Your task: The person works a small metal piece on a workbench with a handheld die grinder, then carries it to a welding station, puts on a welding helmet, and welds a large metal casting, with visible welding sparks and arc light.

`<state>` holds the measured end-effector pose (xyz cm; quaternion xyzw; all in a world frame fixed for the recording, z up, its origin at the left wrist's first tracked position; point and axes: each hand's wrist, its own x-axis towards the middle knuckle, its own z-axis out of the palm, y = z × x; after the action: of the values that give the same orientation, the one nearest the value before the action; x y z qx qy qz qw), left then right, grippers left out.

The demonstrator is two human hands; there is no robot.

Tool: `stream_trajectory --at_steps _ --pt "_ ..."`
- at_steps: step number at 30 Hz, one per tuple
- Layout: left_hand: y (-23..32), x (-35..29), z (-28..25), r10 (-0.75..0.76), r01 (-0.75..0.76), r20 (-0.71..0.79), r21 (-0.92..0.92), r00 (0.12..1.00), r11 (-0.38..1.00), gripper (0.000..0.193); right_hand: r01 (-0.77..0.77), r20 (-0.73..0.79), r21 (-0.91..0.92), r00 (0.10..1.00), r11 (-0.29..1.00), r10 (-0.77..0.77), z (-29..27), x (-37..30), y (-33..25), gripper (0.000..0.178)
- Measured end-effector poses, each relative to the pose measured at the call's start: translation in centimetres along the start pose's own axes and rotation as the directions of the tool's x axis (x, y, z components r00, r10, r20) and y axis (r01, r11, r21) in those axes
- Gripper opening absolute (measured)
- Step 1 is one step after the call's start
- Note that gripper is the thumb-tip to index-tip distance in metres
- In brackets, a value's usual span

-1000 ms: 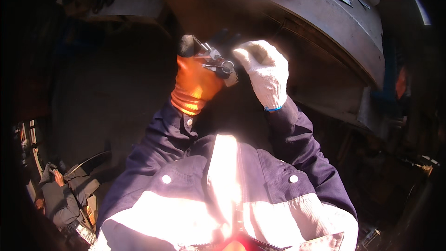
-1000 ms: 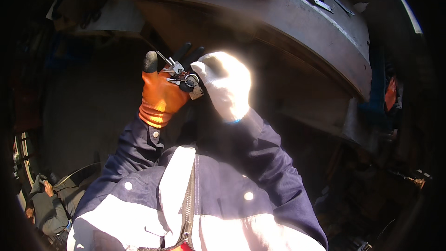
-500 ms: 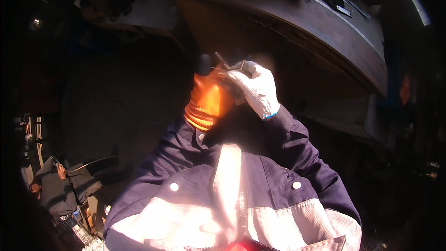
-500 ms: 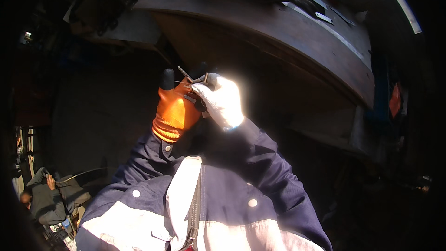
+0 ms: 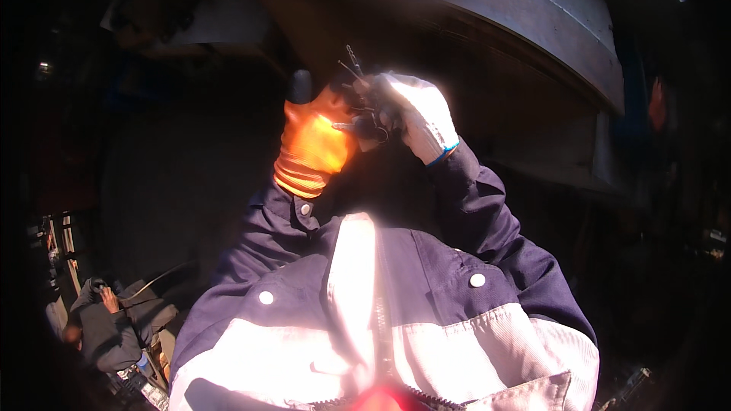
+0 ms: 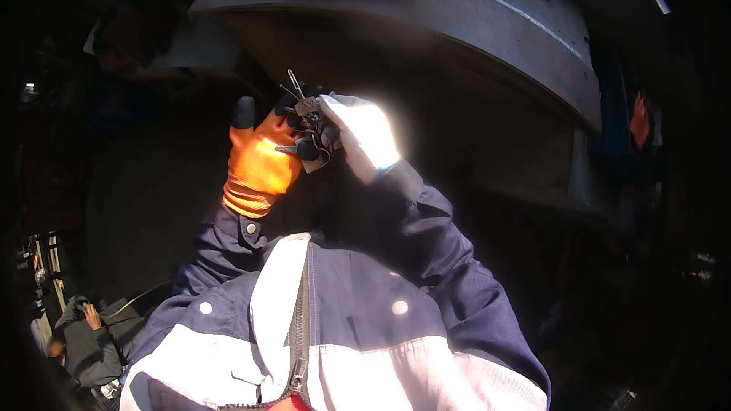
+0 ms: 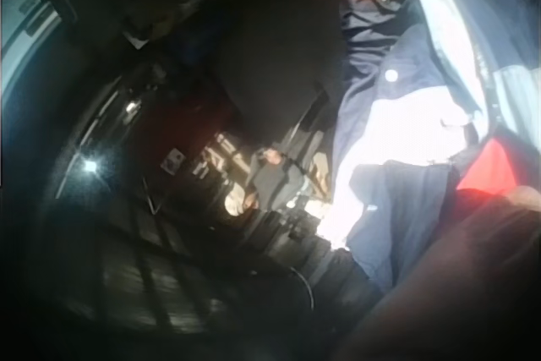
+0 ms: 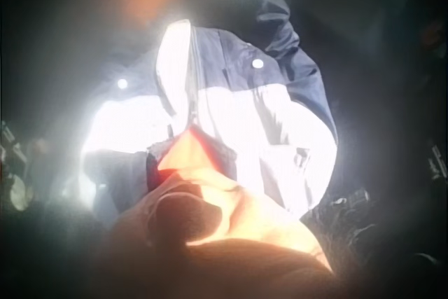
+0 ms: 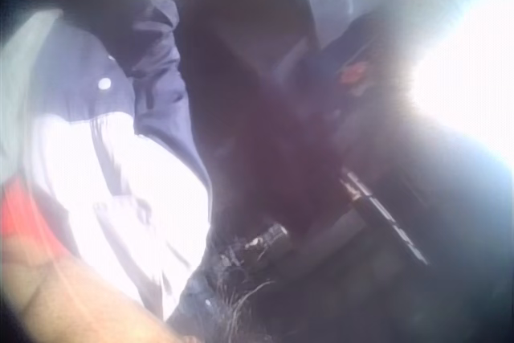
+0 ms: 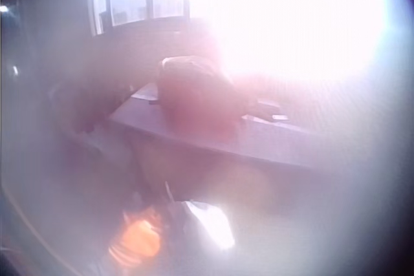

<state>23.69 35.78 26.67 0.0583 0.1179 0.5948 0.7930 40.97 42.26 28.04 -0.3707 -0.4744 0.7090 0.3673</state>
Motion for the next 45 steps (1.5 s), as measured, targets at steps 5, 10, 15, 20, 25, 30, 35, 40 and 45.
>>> stream_trajectory --at_steps 5,10,15,20,25,30,35,40,45 --pt "-0.5 -0.1 -0.1 0.009 -0.007 -0.102 0.017 0.995 1.000 0.073 -0.085 0.021 -0.038 0.996 0.996 0.086 -0.6 -0.3 0.5 0.032" --pt "-0.5 0.2 -0.4 0.010 0.009 -0.251 0.075 0.968 0.997 0.062 -0.125 0.011 0.083 0.992 0.989 0.124 -0.6 -0.6 1.1 0.028" --pt "-1.5 -0.8 -1.3 0.284 -0.134 -0.162 0.602 0.945 0.787 0.046 -0.260 -0.050 0.395 0.952 0.881 0.303 -0.5 -0.5 1.1 0.023" --pt "-1.2 -1.8 -1.3 0.247 -0.102 0.000 0.912 0.969 0.398 0.037 -0.270 -0.108 0.499 0.924 0.824 0.368 0.0 0.1 0.9 0.021" --pt "-0.3 -2.2 -0.7 0.016 0.046 -0.134 0.441 0.991 0.896 0.038 -0.287 -0.011 0.543 0.937 0.789 0.348 -0.6 0.2 1.1 0.021" --pt "-1.3 -1.4 -0.4 0.161 -0.044 -0.127 0.638 0.979 0.769 0.035 -0.261 -0.014 0.422 0.956 0.868 0.295 -0.9 -0.1 1.2 0.024" --pt "-0.4 -1.9 0.2 0.217 0.073 -0.083 0.996 0.973 0.054 0.042 -0.237 -0.016 0.330 0.967 0.914 0.256 -0.4 -0.8 0.9 0.026" --pt "0.1 -3.1 1.2 0.275 -0.003 0.166 0.861 0.947 -0.509 0.047 -0.204 0.070 0.242 0.979 0.949 0.192 -0.5 -1.1 0.7 0.027" --pt "0.3 -1.9 1.4 0.271 0.143 -0.378 0.776 0.885 0.615 0.044 -0.223 0.099 0.238 0.974 0.945 0.205 -0.9 -0.9 1.1 0.027"
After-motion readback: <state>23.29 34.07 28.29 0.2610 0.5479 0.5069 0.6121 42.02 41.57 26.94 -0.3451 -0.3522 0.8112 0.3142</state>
